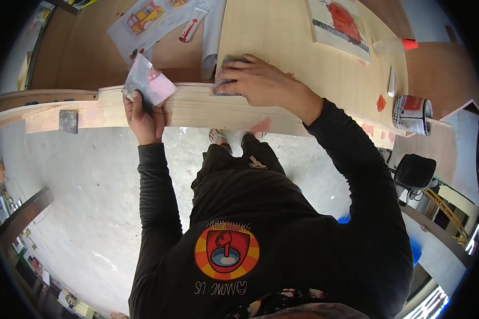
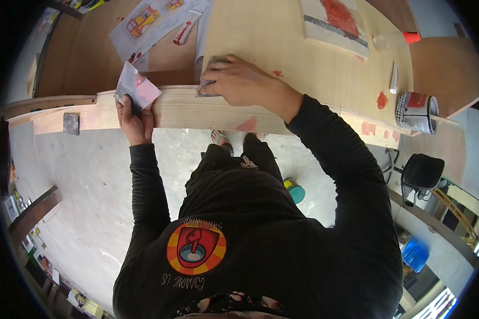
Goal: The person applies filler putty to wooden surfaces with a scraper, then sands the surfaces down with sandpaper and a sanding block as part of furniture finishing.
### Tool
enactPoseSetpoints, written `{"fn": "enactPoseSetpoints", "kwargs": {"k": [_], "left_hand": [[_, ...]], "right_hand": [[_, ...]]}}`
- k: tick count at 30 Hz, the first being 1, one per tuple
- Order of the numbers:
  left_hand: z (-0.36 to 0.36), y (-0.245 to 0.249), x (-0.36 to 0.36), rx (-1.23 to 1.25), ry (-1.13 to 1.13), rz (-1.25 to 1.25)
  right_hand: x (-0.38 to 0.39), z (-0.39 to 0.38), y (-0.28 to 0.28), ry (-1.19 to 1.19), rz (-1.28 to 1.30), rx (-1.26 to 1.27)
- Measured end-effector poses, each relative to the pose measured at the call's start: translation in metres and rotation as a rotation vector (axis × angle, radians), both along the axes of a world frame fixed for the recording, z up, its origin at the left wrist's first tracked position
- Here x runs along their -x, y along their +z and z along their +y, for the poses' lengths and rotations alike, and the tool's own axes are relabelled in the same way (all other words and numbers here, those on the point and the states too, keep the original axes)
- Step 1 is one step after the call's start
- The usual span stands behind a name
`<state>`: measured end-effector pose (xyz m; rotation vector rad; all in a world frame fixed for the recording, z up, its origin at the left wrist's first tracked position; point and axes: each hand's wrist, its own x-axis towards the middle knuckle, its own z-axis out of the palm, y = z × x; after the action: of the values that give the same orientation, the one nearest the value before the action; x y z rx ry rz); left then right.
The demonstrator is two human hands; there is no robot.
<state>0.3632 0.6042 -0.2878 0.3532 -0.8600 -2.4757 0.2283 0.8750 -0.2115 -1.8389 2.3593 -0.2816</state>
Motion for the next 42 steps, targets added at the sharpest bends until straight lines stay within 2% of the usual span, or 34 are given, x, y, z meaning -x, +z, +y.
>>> {"fn": "enactPoseSetpoints", "kwargs": {"k": [15, 20, 22, 23, 25, 26, 28, 29, 31, 33, 35, 36, 37, 39, 41, 42], "left_hand": [[-0.002, 0.002, -0.001, 0.082, 0.026, -0.005], [0.028, 0.034, -0.005, 0.080, 0.063, -0.021], [0.058, 0.049, -0.004, 0.005, 0.024, -0.011], [0.076, 0.051, -0.005, -0.053, -0.033, -0.006], [0.117, 0.045, -0.002, -0.180, -0.074, -0.034], [0.142, 0.048, -0.001, -0.235, -0.093, -0.007], [0.189, 0.057, 0.003, -0.286, -0.135, 0.036], [0.210, 0.061, 0.005, -0.282, -0.159, 0.049], [0.238, 0.075, 0.008, -0.309, -0.176, 0.032], [0.253, 0.079, 0.014, -0.290, -0.187, -0.001], [0.263, 0.095, 0.020, -0.165, -0.152, -0.074], [0.264, 0.097, 0.023, -0.156, -0.132, -0.083], [0.266, 0.097, 0.025, -0.160, -0.134, -0.092], [0.267, 0.098, 0.028, -0.146, -0.153, -0.027], [0.264, 0.106, 0.030, -0.139, -0.145, -0.004], [0.256, 0.106, 0.030, -0.125, -0.116, 0.037]], "right_hand": [[0.003, 0.107, 0.022, 0.009, -0.063, -0.150], [0.007, 0.157, 0.040, 0.035, -0.078, -0.188], [0.009, 0.175, 0.053, -0.027, -0.146, -0.375], [0.012, 0.182, 0.055, -0.023, -0.136, -0.365], [0.018, 0.193, 0.059, -0.221, -0.539, -0.211], [0.013, 0.193, 0.059, -0.214, -0.531, -0.203], [-0.012, 0.181, 0.053, -0.378, -0.819, 0.559], [-0.021, 0.175, 0.049, -0.371, -0.817, 0.563], [-0.039, 0.159, 0.041, -0.476, -1.190, 1.010], [-0.047, 0.147, 0.040, -0.509, -1.138, 1.057], [-0.054, 0.137, 0.051, -0.406, -0.927, 1.022], [-0.050, 0.138, 0.056, -0.362, -0.674, 0.895], [-0.046, 0.140, 0.056, -0.369, -0.681, 0.891], [-0.041, 0.147, 0.055, -0.325, -0.446, 0.772], [-0.036, 0.159, 0.053, -0.379, -0.475, 0.767], [-0.028, 0.170, 0.047, -0.388, -0.492, 0.597]]}}
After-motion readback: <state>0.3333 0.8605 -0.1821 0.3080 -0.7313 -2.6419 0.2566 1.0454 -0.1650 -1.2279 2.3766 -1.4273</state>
